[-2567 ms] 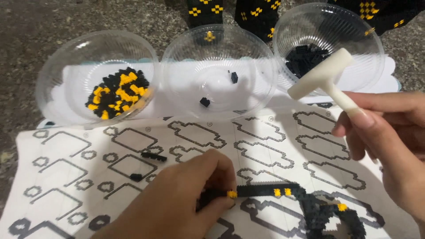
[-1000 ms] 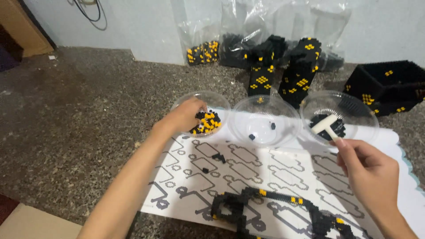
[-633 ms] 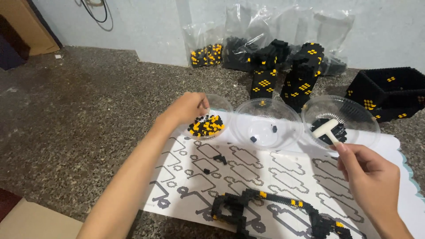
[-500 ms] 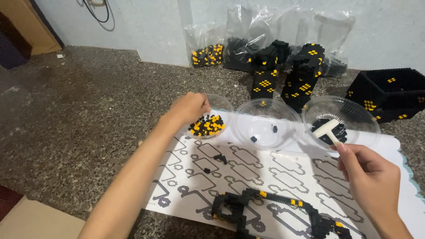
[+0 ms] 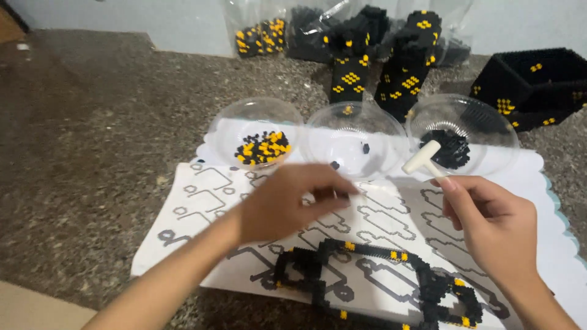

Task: The person assembles a structure using black and yellow Lego bricks, following a printed instruction sheet. They use a white plastic tool to press the bricks together and occasionally lift the partially built frame to inspect it.

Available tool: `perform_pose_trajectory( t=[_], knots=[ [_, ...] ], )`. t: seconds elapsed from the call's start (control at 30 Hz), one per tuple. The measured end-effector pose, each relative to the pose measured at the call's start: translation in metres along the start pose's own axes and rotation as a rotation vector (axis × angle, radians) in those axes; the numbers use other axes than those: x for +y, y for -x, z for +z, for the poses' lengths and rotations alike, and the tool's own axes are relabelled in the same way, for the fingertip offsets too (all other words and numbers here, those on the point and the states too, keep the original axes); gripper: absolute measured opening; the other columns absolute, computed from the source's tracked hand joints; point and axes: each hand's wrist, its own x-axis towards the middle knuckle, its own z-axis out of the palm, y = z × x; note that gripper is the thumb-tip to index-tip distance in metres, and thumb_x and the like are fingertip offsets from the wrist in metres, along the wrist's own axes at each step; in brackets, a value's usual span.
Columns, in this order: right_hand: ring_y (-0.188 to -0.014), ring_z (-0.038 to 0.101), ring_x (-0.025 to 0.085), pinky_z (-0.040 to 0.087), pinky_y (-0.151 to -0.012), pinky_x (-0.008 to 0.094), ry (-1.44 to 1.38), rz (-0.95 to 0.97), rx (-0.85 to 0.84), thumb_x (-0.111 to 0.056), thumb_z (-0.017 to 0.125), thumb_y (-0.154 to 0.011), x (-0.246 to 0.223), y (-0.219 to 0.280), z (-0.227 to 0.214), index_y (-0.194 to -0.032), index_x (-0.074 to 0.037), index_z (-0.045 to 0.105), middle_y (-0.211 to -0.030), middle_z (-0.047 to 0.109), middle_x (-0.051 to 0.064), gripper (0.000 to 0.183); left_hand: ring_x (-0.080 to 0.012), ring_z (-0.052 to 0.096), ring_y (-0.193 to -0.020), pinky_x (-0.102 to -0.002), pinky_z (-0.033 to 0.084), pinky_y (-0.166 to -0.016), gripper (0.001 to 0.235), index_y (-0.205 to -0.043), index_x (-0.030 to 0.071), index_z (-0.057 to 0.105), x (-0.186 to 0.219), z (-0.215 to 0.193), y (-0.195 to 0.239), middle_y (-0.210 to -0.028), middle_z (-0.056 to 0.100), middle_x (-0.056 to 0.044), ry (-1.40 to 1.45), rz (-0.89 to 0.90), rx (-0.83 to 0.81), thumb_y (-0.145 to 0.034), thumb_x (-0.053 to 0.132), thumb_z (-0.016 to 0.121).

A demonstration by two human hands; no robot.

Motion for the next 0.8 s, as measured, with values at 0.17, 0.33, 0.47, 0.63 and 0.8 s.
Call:
perform_pose_trajectory(
  t=[0.17,0.33,0.47,0.63,0.8],
  knots=[
    [-0.052,0.04,0.013,0.034,-0.052,0.024,0.026,0.044,0.013,-0.013,0.059,-0.099,-0.002,0.002,0.003,-0.085,-0.001,0.068,-0.056,0.052,0.008,0.021,-0.014,0.066,-0.074,-0.024,0.056,-0.068,0.011,-0.096,0.008,0.068,-0.003,0.024,0.013,-0.088,0.071,-0.005,0.198,-0.193,0.089,-0.085,0.009,0.064],
    [-0.054,0.042,0.015,0.034,-0.055,0.023,-0.007,0.074,0.014,-0.009,0.051,-0.106,0.01,-0.002,0.0,-0.098,0.003,0.065,-0.064,0.052,0.01,0.02,-0.0143,0.065,-0.075,-0.022,0.053,-0.064,0.013,-0.095,0.007,0.069,-0.009,0.021,0.018,-0.091,0.069,-0.006,0.158,-0.245,0.174,-0.084,0.004,0.065],
    [-0.05,0.031,0.018,0.025,-0.052,0.028,-0.071,0.132,0.097,-0.024,0.03,-0.106,0.057,-0.014,-0.007,-0.095,-0.003,0.041,-0.061,0.035,0.006,0.026,-0.0138,0.065,-0.072,-0.024,0.055,-0.069,0.01,-0.093,0.005,0.068,-0.007,0.023,0.016,-0.09,0.067,-0.007,0.093,-0.195,0.21,-0.084,0.003,0.064],
    [-0.058,0.023,0.004,0.017,-0.048,0.019,-0.238,0.079,-0.025,-0.048,0.042,-0.094,0.147,-0.015,-0.042,-0.075,-0.023,0.031,-0.071,0.029,-0.006,0.034,-0.0175,0.066,-0.08,-0.027,0.054,-0.074,0.009,-0.094,0.005,0.065,-0.002,0.029,0.018,-0.09,0.065,-0.007,0.206,-0.216,0.08,-0.087,0.005,0.06],
    [-0.053,0.029,0.008,0.025,-0.045,0.02,-0.144,0.104,0.007,-0.083,0.04,-0.085,0.101,-0.006,-0.022,-0.074,-0.019,0.031,-0.066,0.03,-0.004,0.065,-0.0189,0.068,-0.09,-0.03,0.056,-0.082,0.01,-0.096,0.012,0.065,-0.005,0.042,0.028,-0.094,0.068,-0.005,0.194,-0.212,-0.059,-0.089,0.017,0.059]
  ],
)
